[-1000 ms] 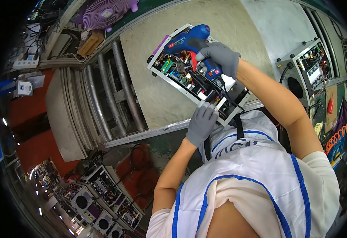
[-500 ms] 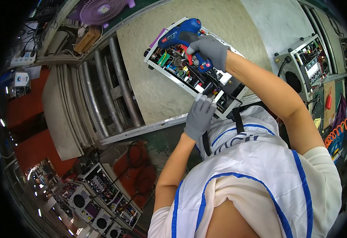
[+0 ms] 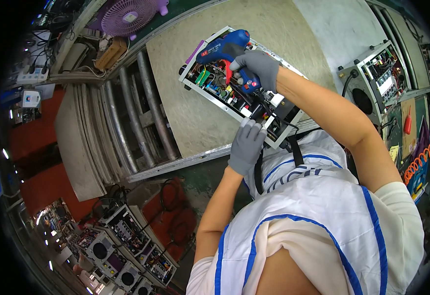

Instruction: Assembling electronic inverter components using a glue gun, hot melt adhesive, and a squeeze bottle with sealant.

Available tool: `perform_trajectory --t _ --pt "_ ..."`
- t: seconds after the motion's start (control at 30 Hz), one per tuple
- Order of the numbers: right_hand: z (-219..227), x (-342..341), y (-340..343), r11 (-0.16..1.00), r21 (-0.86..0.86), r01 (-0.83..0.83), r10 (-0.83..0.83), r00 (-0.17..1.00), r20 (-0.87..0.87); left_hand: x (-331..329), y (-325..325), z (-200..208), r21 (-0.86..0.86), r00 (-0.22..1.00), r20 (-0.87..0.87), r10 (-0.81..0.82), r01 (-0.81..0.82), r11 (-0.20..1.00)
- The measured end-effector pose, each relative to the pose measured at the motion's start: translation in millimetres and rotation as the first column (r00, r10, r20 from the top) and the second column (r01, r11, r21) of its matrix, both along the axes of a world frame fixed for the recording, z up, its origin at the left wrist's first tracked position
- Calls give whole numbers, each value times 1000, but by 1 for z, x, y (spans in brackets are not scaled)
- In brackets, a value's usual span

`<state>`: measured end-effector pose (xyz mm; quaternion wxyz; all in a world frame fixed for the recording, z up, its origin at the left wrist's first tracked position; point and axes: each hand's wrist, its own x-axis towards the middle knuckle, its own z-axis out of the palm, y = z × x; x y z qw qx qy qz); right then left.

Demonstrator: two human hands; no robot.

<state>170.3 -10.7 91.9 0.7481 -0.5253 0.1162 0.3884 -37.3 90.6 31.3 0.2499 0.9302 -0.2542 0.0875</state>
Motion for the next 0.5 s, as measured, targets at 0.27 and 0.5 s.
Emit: perform_trajectory --t 0.27,0.5 --pt "-2 -17 12 999 24 47 -45 998 -50 -3 2 1 -32 999 -31 10 -11 999" --pt "-8 -35 23 992 6 123 -123 992 9 -7 4 -6 -36 998 -63 17 -19 999"
